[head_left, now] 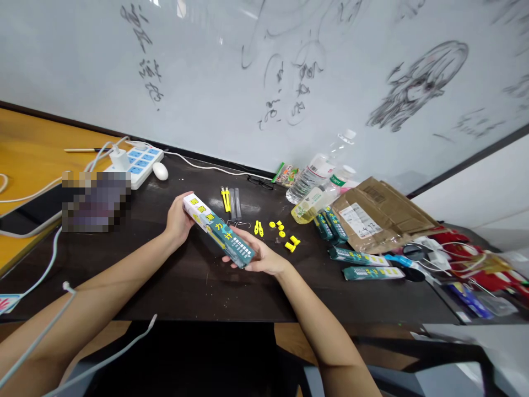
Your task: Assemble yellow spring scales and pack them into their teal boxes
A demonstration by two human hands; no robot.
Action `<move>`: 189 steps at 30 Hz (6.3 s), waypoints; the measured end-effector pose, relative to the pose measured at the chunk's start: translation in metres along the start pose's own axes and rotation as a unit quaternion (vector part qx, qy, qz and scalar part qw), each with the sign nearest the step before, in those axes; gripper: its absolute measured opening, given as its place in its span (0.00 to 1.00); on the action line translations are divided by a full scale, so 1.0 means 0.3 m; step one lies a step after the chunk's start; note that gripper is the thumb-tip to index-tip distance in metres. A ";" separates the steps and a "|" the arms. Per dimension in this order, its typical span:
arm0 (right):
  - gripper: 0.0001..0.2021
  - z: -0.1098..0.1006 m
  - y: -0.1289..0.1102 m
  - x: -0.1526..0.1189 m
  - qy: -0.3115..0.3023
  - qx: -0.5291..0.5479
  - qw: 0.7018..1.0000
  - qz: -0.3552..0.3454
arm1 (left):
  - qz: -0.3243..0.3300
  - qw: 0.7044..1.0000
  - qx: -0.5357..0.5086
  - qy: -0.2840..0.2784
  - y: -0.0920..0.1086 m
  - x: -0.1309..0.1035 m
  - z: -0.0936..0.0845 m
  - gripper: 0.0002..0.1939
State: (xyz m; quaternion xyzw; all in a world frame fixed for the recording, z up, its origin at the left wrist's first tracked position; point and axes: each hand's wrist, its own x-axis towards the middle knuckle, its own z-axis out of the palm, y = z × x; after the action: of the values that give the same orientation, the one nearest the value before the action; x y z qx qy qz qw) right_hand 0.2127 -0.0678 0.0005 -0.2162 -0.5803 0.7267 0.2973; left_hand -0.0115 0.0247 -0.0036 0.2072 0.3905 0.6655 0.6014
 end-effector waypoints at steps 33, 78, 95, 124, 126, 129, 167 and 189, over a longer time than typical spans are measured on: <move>0.45 0.025 0.042 0.017 -0.049 0.016 0.991 0.127 | 0.095 0.978 0.109 -0.151 -0.017 -0.005 -0.009 0.13; 0.27 -0.001 0.026 0.009 0.263 -0.586 0.766 -0.033 | -0.039 0.962 0.029 -0.269 0.071 -0.023 -0.002 0.14; 0.27 -0.007 0.029 0.007 0.254 -0.572 0.779 -0.040 | 0.061 0.950 0.093 -0.292 0.064 -0.046 0.006 0.19; 0.26 -0.015 0.009 0.000 0.246 -0.600 0.760 -0.026 | 0.080 0.906 0.259 -0.324 0.054 0.016 -0.029 0.34; 0.26 -0.015 0.006 0.000 0.248 -0.606 0.756 -0.023 | 0.093 0.901 0.268 -0.328 0.051 0.020 -0.031 0.38; 0.26 -0.017 0.003 -0.002 0.251 -0.615 0.747 -0.019 | 0.120 0.890 0.283 -0.337 0.049 0.025 -0.039 0.41; 0.24 -0.008 0.055 0.065 0.351 0.000 0.935 -0.040 | 0.303 0.611 0.554 -0.478 -0.089 -0.165 -0.027 0.50; 0.29 -0.010 0.087 0.079 0.309 -0.093 0.940 -0.109 | 0.303 0.634 0.578 -0.414 -0.132 -0.195 -0.034 0.51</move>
State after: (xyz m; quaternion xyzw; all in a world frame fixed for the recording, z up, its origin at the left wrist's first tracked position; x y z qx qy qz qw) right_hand 0.1927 -0.0535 -0.0247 -0.3923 -0.5447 0.5307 0.5175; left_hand 0.0174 -0.0355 -0.0290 0.8729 0.3212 0.2927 0.2218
